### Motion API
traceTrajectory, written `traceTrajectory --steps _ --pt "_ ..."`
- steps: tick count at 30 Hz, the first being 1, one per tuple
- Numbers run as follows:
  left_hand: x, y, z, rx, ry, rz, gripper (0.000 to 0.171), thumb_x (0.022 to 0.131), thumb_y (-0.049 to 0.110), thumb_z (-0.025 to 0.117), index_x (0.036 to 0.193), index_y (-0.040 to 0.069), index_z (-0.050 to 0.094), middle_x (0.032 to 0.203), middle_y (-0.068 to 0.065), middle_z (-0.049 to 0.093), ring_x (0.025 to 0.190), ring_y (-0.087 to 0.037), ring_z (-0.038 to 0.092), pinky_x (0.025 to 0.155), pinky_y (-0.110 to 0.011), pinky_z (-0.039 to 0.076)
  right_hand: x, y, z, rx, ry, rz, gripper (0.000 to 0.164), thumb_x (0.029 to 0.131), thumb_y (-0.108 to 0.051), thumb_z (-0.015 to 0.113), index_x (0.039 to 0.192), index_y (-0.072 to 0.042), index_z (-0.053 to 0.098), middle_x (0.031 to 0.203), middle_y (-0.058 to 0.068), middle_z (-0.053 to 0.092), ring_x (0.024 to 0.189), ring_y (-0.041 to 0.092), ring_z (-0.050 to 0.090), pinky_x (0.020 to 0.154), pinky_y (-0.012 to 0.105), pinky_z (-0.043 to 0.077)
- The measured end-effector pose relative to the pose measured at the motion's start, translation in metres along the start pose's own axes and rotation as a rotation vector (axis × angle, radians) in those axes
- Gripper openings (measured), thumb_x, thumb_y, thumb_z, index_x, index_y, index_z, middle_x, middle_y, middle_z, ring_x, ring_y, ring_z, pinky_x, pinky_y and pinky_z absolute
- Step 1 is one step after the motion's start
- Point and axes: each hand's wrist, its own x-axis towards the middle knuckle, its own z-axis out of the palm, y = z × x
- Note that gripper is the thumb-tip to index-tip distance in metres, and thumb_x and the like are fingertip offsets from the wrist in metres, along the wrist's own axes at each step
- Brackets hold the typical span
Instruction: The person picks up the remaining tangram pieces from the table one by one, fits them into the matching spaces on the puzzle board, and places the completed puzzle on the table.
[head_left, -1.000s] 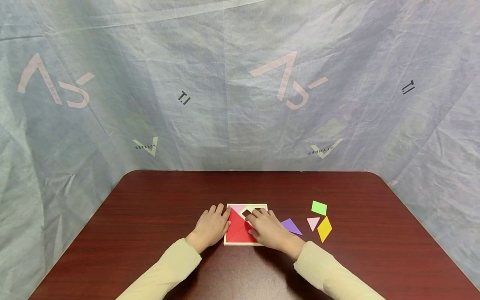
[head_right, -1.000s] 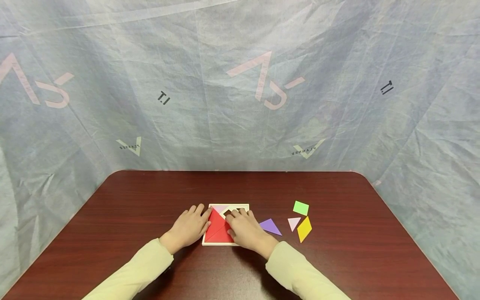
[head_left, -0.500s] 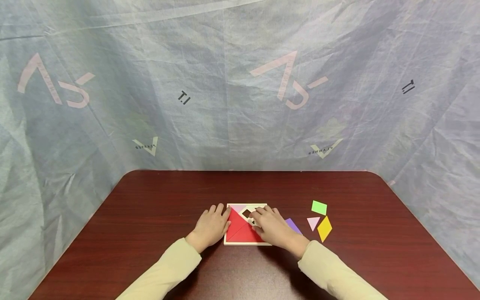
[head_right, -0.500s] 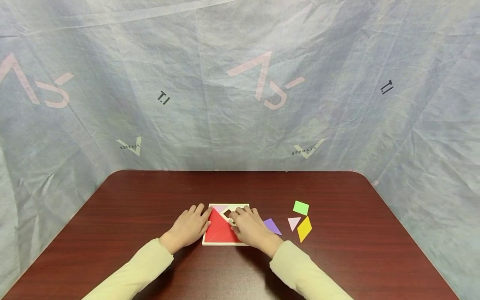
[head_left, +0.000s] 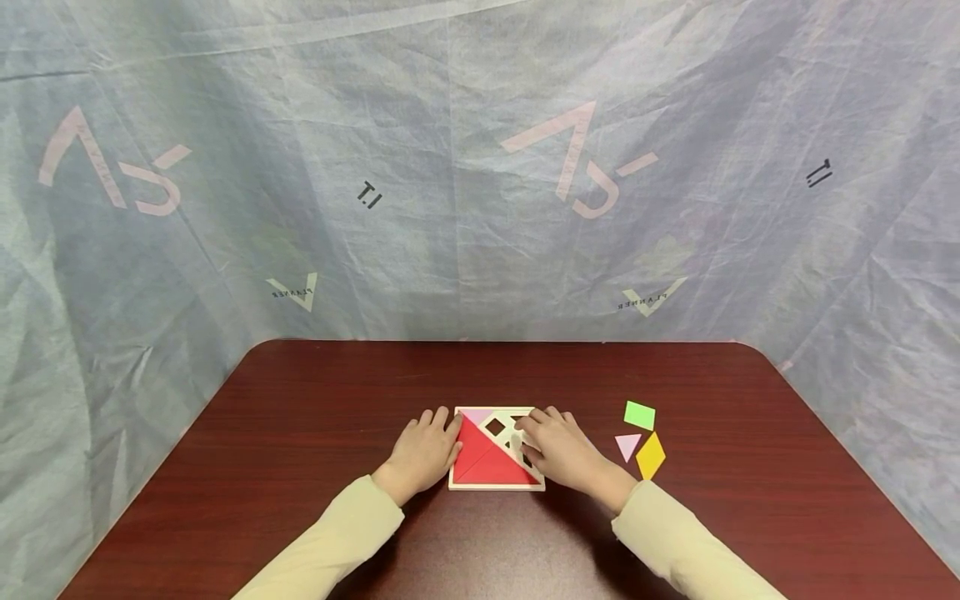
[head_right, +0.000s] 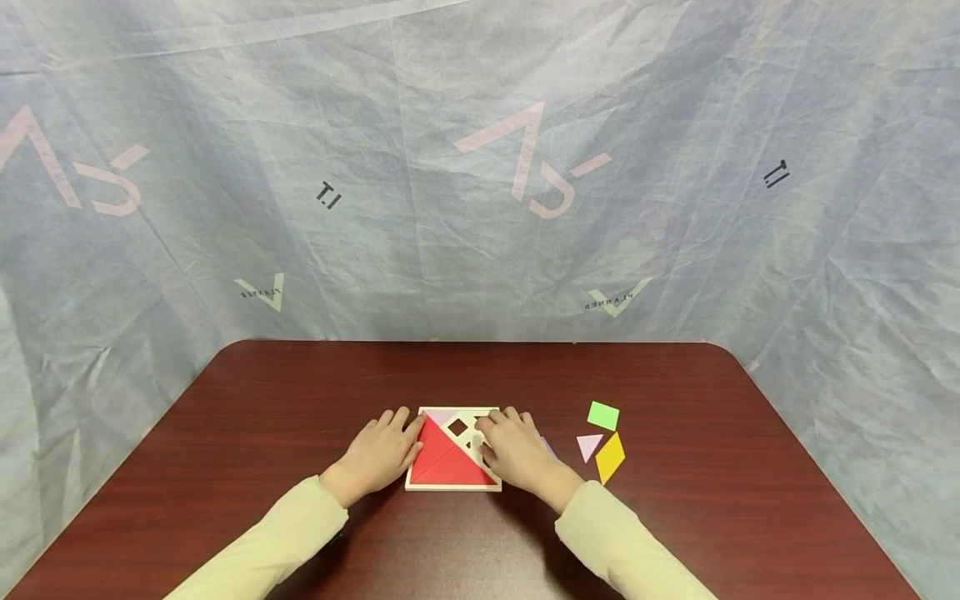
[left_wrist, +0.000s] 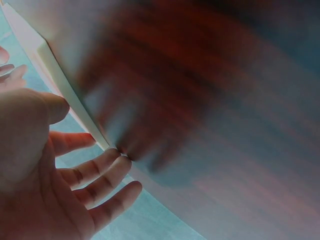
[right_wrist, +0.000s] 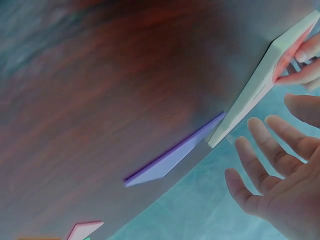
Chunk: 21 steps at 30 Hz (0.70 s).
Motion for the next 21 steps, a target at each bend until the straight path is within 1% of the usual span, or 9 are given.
traceTrajectory --steps 6,9,17,21 --pt "0.000 0.000 0.001 0.011 0.009 0.000 0.042 0.089 0.035 0.054 0.123 0.010 0.056 0.109 -0.012 0.054 0.093 -0.026 0.053 0.071 -0.036 0.048 -0.004 0.010 -0.005 -0.002 0.015 0.021 0.023 0.079 -0.015 0.068 0.101 -0.010 0.064 0.089 0.001 0.059 0.083 0.022 0.052 0.067 0.038 0.039" --pt "0.001 0.000 0.002 0.006 0.002 -0.003 0.042 0.090 0.035 0.053 0.124 0.009 0.055 0.110 -0.012 0.054 0.094 -0.026 0.053 0.071 -0.037 0.048 -0.007 0.015 -0.008 0.004 0.021 0.038 0.021 0.079 -0.015 0.068 0.099 -0.010 0.064 0.090 0.001 0.060 0.084 0.021 0.052 0.068 0.038 0.039" --pt "0.001 0.000 0.002 0.001 -0.009 -0.011 0.043 0.089 0.034 0.054 0.124 0.009 0.055 0.111 -0.013 0.053 0.094 -0.026 0.053 0.072 -0.037 0.048 -0.016 0.027 -0.013 0.035 0.015 0.092 0.024 0.079 -0.016 0.069 0.101 -0.009 0.064 0.093 0.002 0.062 0.087 0.023 0.054 0.071 0.042 0.040" --pt "0.001 0.000 0.003 -0.002 -0.017 -0.014 0.043 0.090 0.034 0.053 0.125 0.009 0.055 0.112 -0.013 0.053 0.095 -0.027 0.053 0.073 -0.037 0.048 -0.022 0.034 -0.015 0.032 0.029 0.102 0.024 0.078 -0.016 0.070 0.100 -0.009 0.064 0.092 0.002 0.062 0.085 0.022 0.054 0.069 0.040 0.040"
